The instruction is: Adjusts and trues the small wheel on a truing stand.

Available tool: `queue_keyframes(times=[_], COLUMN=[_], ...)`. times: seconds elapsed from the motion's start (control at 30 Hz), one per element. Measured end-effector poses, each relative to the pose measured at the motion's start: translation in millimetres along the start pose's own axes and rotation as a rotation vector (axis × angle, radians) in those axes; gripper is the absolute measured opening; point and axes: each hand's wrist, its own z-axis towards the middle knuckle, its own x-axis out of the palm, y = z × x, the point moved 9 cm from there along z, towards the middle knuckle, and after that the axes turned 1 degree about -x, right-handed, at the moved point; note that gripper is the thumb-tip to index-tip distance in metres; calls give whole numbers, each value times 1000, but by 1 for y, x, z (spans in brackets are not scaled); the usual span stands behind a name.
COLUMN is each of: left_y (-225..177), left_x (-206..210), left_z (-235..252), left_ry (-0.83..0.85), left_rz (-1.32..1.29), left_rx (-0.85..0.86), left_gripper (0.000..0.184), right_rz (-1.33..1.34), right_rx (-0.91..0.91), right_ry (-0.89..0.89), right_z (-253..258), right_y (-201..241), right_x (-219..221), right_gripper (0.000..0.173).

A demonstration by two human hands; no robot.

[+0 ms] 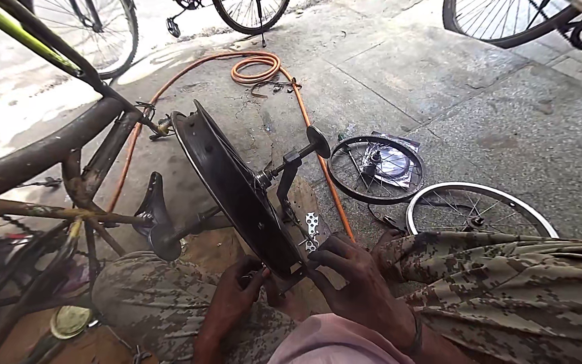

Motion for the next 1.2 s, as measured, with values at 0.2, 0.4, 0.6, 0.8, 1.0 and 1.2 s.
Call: queue_keyframes(times=[0.2,0.4,0.6,0.8,1.0,1.2], left_y=[-2,-4,0,-14,-49,-58], left_x=[0,1,0,-24,-47,-13], left_z=[0,-2,-2,2,9,46], left_ry=[-4,-9,-6,91,-108,-102], left_rz=[16,4,-2,211,187,248], left_rx=[47,68,68,-55,-89,68], left_gripper=[21,19,20,30,26,24], right_rz=[-96,-94,-114,-108,-99,-194], right_rx=[-59,-85,-95,-81,-103,-126], right_ry=[-78,-114,-136,-135,-158,-157], right_z=[-5,-7,-5,-6,-2,-2], right_y=[8,11,16,7,13,15], right_x=[7,8,12,12,3,0], right_gripper=[16,15,15,16,14,18])
